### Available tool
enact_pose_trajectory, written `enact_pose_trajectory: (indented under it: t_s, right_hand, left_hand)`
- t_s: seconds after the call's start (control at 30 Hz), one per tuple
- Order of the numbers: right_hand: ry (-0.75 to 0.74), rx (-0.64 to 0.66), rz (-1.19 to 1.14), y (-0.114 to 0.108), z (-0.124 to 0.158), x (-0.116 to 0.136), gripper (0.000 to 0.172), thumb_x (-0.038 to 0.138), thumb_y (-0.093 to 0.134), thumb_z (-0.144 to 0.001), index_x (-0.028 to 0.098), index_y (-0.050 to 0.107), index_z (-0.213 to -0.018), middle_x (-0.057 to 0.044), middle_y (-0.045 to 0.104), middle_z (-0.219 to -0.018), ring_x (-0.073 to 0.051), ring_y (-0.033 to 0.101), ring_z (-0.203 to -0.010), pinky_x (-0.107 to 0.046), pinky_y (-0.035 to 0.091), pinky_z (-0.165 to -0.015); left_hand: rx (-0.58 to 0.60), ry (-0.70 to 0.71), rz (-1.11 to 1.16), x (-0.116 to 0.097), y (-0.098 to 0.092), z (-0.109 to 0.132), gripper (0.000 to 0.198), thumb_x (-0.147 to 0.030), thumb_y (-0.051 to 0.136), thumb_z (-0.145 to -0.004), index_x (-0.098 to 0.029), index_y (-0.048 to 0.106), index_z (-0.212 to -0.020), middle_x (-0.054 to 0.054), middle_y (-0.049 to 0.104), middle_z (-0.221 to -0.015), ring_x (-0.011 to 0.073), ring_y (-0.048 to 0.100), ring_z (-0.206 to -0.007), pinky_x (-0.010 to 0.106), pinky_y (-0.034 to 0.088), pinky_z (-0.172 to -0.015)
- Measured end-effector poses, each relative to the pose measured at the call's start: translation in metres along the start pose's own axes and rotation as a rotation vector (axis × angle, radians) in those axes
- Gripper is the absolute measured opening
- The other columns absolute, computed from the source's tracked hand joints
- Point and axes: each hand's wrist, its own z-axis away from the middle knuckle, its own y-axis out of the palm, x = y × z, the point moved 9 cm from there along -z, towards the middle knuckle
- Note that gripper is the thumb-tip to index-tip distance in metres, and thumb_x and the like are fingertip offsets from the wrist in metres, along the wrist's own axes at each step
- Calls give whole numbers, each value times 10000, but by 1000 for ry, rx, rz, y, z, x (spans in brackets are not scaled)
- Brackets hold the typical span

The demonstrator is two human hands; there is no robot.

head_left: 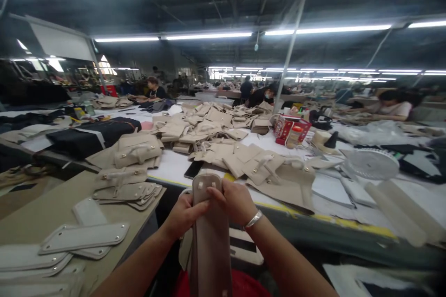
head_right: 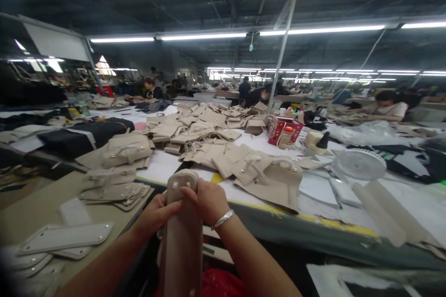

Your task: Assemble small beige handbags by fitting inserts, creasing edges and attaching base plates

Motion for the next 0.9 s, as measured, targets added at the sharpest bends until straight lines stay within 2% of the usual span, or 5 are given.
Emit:
enact_pose_trajectory:
  t_s: [0.3,0.47,0.6,0.7,0.9]
  right_hand:
    - [32,90,-809,22,14,-16,465,550,410,-819,165,565,-608,8,491,-545,-104,403,-525,-212,291,-497]
    - [149,189,-1083,37,22,-26,474,576,425,-803,129,558,-718,-4,550,-602,-105,458,-531,-202,339,-484]
    - [181,247,-1168,46,28,-29,484,590,439,-791,126,568,-743,-26,597,-636,-124,511,-543,-218,379,-501]
    - [161,258,-1180,49,28,-30,496,595,438,-790,122,573,-717,-27,600,-627,-119,509,-536,-214,376,-497]
    - [60,168,-843,13,55,-32,512,628,470,-740,142,613,-670,12,561,-576,-98,482,-535,-183,354,-482]
  left_hand:
    - [-52,-4,-204,2,10,4,409,-463,627,-709,-91,660,-878,67,675,-799,196,618,-669,239,469,-565]
    - [-215,159,-546,-23,5,9,411,-515,603,-698,-119,653,-794,17,620,-671,147,547,-618,203,406,-537]
    - [-361,299,-657,-46,4,11,374,-502,542,-753,-135,606,-720,-13,544,-624,104,468,-599,181,370,-545]
    - [-354,318,-665,-52,6,13,395,-475,459,-817,-139,538,-626,-24,468,-570,87,416,-552,176,344,-505]
    - [-301,137,-454,-23,25,16,385,-485,473,-782,-135,634,-781,-12,507,-593,139,479,-538,208,428,-443]
